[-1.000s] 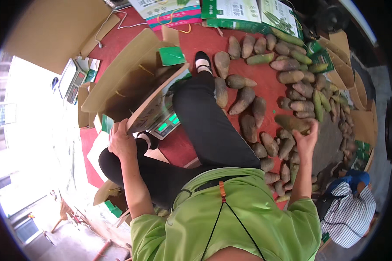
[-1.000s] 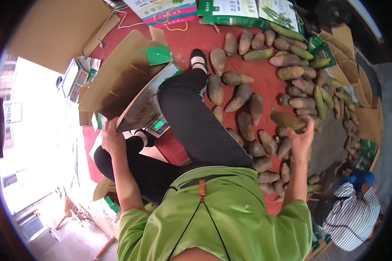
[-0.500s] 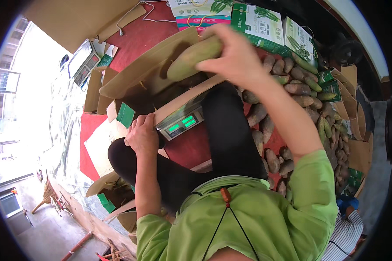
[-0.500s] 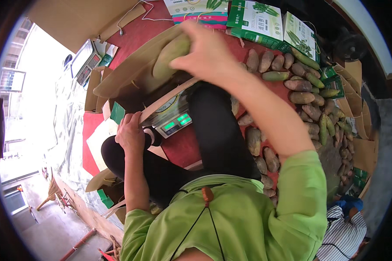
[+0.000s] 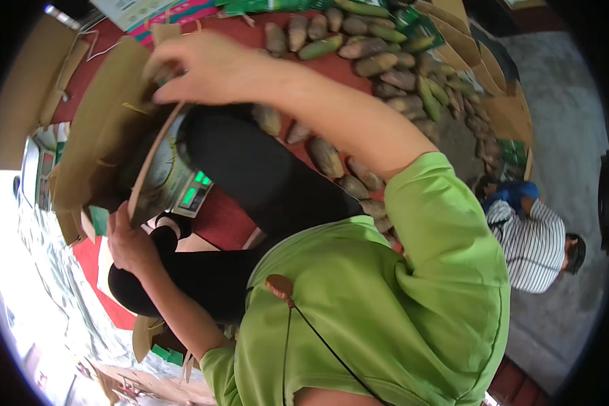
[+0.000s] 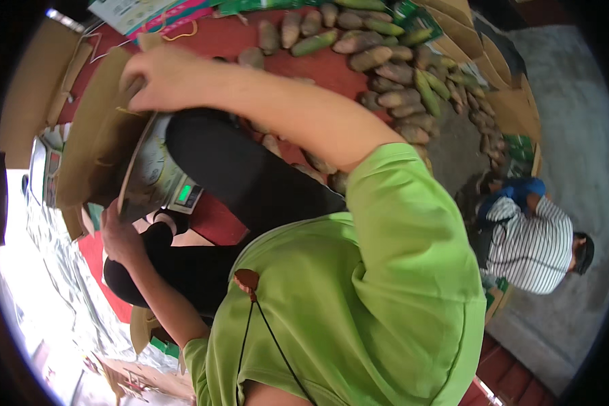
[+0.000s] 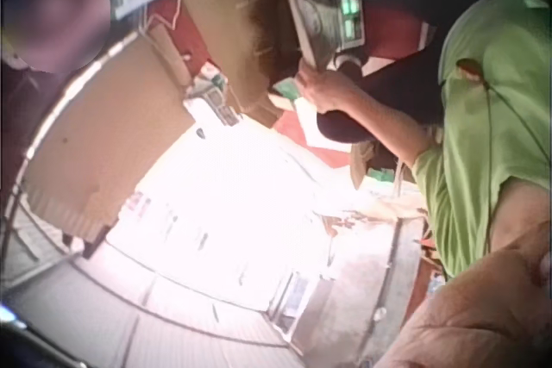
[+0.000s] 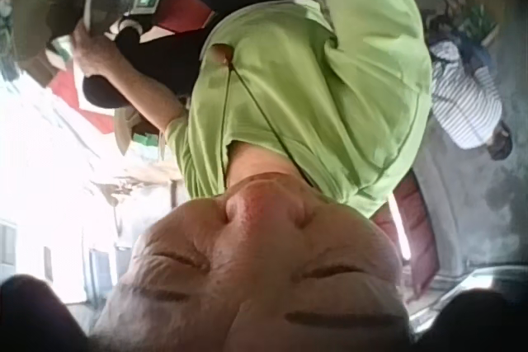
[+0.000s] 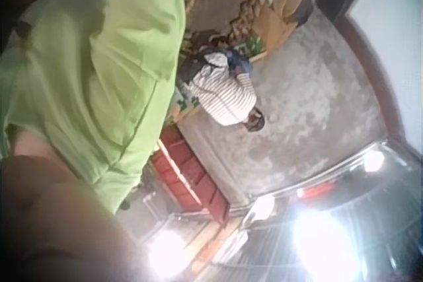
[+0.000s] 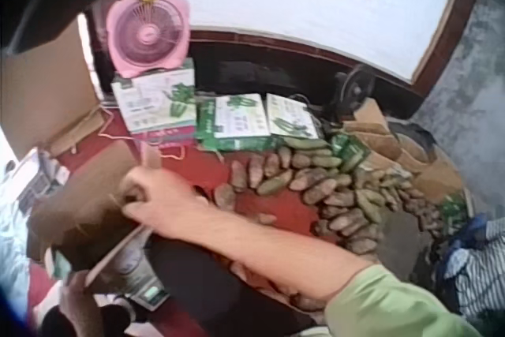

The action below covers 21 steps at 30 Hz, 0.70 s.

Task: Sorting and packing long green produce into cardboard boxes.

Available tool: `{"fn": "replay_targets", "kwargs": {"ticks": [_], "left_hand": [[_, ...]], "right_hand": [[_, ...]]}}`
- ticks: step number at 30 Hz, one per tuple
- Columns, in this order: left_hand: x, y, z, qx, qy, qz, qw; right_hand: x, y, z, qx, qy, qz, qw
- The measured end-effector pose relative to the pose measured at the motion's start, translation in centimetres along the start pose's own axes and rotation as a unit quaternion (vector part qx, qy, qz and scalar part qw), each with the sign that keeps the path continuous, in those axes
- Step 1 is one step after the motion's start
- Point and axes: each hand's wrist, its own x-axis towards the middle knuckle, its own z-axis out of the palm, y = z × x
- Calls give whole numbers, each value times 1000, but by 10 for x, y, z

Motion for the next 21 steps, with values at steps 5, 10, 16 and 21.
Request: {"fn": "replay_targets", "kwargs": {"ticks": [5, 10, 16, 21], "left_hand": [[4, 10, 1, 4, -2, -4, 1000], [4, 17, 3, 34, 13, -10, 999], [3, 9, 8, 52, 41, 16, 998], [3, 6, 11, 66, 44, 22, 997]], "right_hand": [[-137, 58, -113, 42, 114, 284, 951], [-320, 126, -145, -44, 234, 444, 864], [-516, 171, -97, 92, 310, 714, 621], [-631, 207, -30, 37, 420, 752, 507]]}}
